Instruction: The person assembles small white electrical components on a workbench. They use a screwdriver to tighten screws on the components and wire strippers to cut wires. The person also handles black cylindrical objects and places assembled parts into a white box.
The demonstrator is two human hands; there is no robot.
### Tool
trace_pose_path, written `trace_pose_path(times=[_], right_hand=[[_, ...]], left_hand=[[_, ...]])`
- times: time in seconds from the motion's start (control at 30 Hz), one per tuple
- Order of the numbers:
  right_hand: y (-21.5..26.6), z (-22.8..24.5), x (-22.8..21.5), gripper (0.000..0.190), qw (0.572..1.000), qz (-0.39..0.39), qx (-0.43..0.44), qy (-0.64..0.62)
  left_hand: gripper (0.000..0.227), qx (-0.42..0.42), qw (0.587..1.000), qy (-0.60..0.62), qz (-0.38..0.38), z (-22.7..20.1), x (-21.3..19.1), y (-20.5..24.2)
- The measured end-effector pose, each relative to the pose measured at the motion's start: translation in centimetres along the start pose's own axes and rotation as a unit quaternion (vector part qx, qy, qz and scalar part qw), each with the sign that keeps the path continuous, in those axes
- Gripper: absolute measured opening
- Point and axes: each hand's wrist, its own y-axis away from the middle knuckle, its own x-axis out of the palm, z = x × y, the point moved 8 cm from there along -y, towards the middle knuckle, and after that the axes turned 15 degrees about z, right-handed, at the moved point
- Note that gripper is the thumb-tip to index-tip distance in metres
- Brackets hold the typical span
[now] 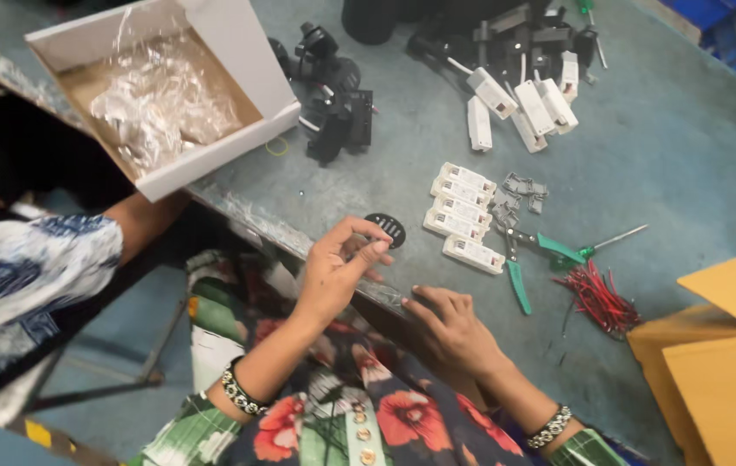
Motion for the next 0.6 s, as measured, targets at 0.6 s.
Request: trace_pose_path(times=[0.6], right_hand=[[-1.1, -3.3, -4.0, 0.016, 0.914, -0.195, 0.111, -0.337]], left_hand=[[0.013, 0.016, 0.998, -0.057, 0.02, 0.7, 1.9, -2.3]])
